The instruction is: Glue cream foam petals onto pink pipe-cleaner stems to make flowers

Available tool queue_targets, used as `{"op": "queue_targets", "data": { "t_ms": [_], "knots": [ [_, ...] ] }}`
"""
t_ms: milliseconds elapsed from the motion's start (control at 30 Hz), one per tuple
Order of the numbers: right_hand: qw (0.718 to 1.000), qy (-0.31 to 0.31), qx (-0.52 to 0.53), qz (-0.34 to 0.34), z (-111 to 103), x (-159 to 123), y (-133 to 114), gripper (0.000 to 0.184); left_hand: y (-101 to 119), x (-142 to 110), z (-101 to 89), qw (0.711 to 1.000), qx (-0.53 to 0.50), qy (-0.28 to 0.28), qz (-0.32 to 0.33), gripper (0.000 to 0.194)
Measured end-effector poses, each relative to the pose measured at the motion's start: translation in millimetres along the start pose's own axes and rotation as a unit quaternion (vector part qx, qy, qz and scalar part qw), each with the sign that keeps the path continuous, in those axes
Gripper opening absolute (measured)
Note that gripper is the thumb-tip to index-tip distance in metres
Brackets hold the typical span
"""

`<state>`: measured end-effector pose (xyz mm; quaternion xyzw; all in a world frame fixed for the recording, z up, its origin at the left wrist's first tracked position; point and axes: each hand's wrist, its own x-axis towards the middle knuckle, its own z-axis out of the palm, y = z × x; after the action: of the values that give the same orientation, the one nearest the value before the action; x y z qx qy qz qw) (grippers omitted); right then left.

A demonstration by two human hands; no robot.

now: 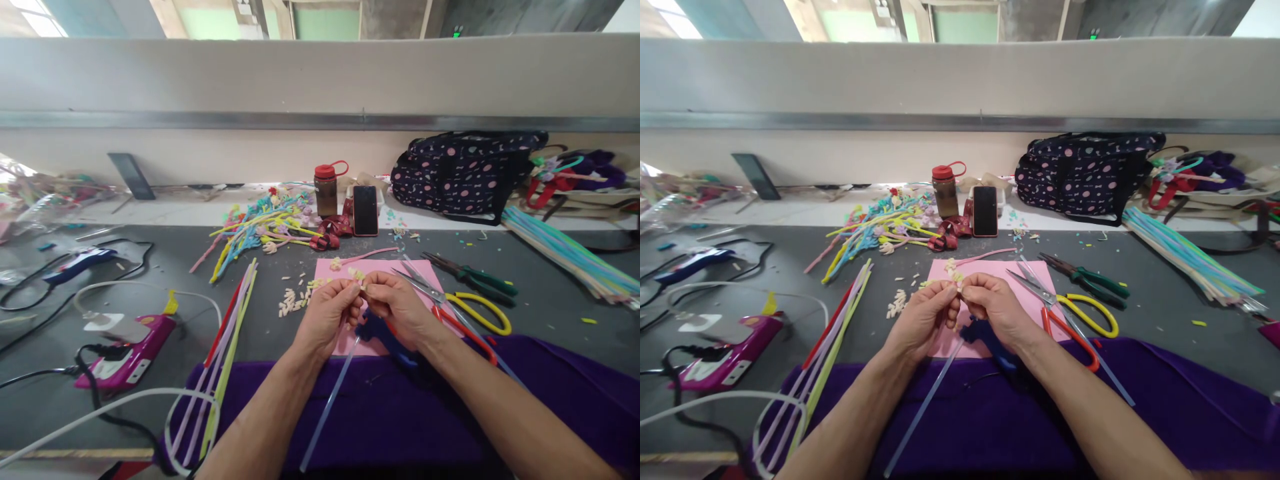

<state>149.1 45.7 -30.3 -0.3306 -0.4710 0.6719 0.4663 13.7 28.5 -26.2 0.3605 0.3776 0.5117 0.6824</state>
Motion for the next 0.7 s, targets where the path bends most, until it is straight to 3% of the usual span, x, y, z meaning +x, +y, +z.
{"op": "queue_targets", "data": {
  "t_ms": [300,700],
  "knots": [
    [0.999,0.017,-0.023,-0.021,1.1,-1.9,-0.2,0.012,-2.0,1.3,-3.8,0.999,0.02,0.015,0.039,0.021],
    [1.0,-0.006,-0.018,-0.008,-3.2,-2.0,-0.7,0.015,0.9,-1.5,-1.1,0.999,0.027,-0.007,0.019,0.021]
  ]
}}
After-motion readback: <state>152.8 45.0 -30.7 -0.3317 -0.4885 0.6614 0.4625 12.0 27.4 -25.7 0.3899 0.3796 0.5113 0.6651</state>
